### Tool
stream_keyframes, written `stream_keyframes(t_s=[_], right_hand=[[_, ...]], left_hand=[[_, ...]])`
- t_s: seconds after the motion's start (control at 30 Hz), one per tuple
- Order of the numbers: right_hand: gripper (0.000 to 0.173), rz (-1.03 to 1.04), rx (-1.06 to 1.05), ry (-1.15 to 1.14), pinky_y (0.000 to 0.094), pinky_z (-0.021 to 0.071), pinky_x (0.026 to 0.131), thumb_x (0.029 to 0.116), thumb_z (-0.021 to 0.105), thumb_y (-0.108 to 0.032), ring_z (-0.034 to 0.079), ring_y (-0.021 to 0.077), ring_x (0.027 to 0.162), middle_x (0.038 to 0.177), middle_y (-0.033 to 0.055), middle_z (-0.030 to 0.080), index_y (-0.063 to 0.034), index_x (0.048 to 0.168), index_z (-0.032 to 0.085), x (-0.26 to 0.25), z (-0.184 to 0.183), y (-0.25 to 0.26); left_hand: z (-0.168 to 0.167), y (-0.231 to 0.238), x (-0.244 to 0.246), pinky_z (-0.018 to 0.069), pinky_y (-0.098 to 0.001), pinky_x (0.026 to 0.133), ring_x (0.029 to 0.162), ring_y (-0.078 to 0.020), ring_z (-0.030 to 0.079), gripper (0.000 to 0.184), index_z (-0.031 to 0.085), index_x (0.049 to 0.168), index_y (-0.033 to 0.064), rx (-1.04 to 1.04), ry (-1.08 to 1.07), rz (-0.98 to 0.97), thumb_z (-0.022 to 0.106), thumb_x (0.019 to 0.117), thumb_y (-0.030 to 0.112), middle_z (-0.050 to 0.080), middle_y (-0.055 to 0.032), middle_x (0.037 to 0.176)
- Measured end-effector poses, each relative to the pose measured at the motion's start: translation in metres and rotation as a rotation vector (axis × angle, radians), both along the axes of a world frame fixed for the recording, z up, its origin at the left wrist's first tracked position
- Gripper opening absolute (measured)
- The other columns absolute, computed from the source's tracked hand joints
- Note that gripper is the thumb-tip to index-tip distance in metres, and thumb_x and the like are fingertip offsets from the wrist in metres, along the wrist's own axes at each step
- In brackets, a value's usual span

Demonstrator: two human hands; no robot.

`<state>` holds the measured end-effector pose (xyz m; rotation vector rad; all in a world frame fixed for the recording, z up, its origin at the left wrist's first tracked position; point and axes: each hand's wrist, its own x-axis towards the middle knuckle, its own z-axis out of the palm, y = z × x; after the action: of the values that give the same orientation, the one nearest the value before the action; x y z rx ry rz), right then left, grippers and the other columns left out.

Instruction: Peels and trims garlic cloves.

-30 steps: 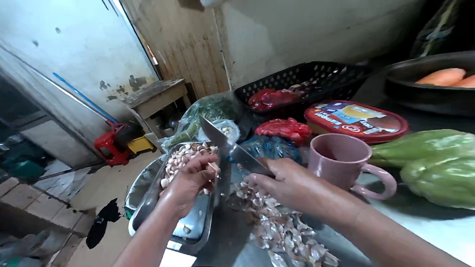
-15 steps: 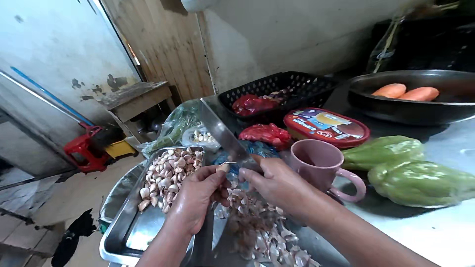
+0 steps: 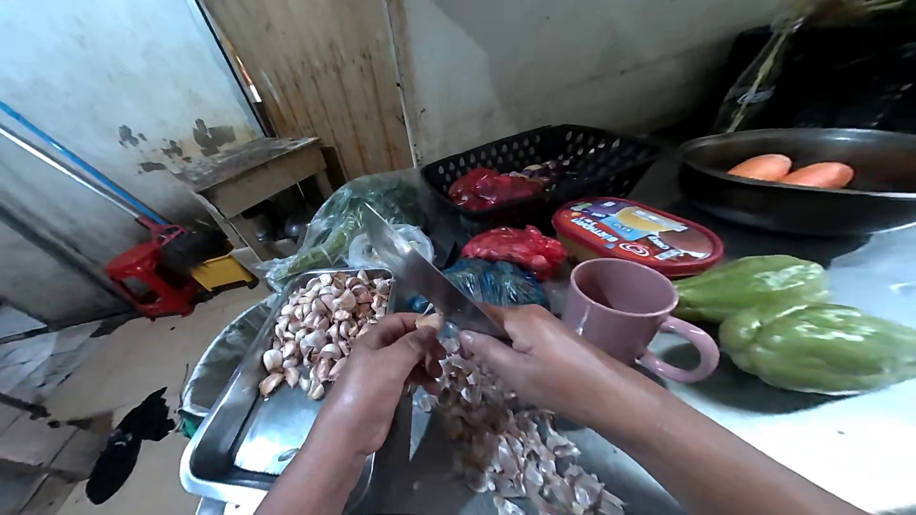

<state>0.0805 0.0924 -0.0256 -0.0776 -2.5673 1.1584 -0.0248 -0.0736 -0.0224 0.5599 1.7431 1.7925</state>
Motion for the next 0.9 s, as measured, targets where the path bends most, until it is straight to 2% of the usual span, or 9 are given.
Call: stream_keyframes(t_s=[0.1,0.2,0.3,0.47,0.63,0.83,0.9], right_hand=[[0.030,-0.031,0.013,-0.052,0.0267,0.0494,0.061,0.1049,0.053,-0.024,0.059,0.0055,0.066,0.076,-0.0030,0.066,-0.0211,0.130,0.069,-0.003,0.002,0.002],[0.033,-0.021,-0.017,-0.138,0.0291,0.0512,0.066,0.1069,0.053,-0.024,0.061,0.0079,0.071,0.084,-0.0012,0.068,-0.0215,0.137,0.066,-0.002,0.009,0.000],[0.030,-0.024,-0.007,-0.160,0.0310,0.0524,0.069,0.1074,0.052,-0.025,0.063,0.0088,0.074,0.087,-0.0012,0.069,-0.0207,0.133,0.066,-0.003,0.010,0.000],[0.027,-0.042,0.018,-0.153,0.0328,0.0530,0.067,0.1071,0.051,-0.025,0.063,0.0103,0.073,0.084,-0.0007,0.067,-0.0200,0.129,0.067,-0.004,0.008,-0.001],[0.036,-0.064,0.048,-0.207,0.0361,0.0537,0.071,0.1086,0.050,-0.027,0.064,0.0134,0.077,0.090,0.0021,0.069,-0.0229,0.143,0.059,-0.003,0.013,-0.003],[0.036,-0.062,0.057,-0.207,0.0354,0.0535,0.071,0.1087,0.049,-0.028,0.064,0.0128,0.076,0.089,0.0013,0.069,-0.0244,0.144,0.058,-0.002,0.014,-0.004],[0.035,-0.063,0.069,-0.194,0.0362,0.0538,0.073,0.1085,0.050,-0.027,0.065,0.0133,0.080,0.093,0.0011,0.070,-0.0255,0.143,0.059,-0.002,0.014,-0.004]], left_hand=[[0.002,0.003,0.003,0.0584,-0.0283,0.063,0.066,-0.0145,0.066,0.013,0.065,0.101,0.0021,0.011,-0.064,-0.005,0.053,0.1019,0.006,0.067,-0.0080,0.080],[0.002,0.003,0.004,0.0588,-0.0285,0.064,0.066,-0.0144,0.066,0.012,0.065,0.100,0.0019,0.016,-0.061,-0.001,0.054,0.1013,0.005,0.067,-0.0077,0.079],[0.000,0.003,0.006,0.0592,-0.0291,0.066,0.067,-0.0146,0.066,0.012,0.066,0.101,0.0007,0.039,-0.045,-0.005,0.055,0.1005,0.006,0.067,-0.0082,0.080],[-0.005,0.005,0.009,0.0592,-0.0288,0.064,0.065,-0.0148,0.066,0.012,0.067,0.101,-0.0008,0.110,-0.032,0.040,0.056,0.0999,0.005,0.068,-0.0099,0.079],[-0.004,0.009,0.012,0.0589,-0.0291,0.063,0.064,-0.0158,0.066,0.012,0.066,0.100,-0.0016,0.135,-0.058,0.100,0.055,0.1010,0.003,0.067,-0.0109,0.078],[-0.006,0.010,0.014,0.0587,-0.0290,0.062,0.064,-0.0156,0.066,0.013,0.066,0.099,-0.0021,0.175,-0.082,0.109,0.055,0.1004,0.003,0.067,-0.0107,0.078],[-0.006,0.011,0.014,0.0592,-0.0297,0.063,0.064,-0.0164,0.066,0.013,0.066,0.098,-0.0017,0.168,-0.075,0.110,0.055,0.1006,0.004,0.067,-0.0107,0.077]])
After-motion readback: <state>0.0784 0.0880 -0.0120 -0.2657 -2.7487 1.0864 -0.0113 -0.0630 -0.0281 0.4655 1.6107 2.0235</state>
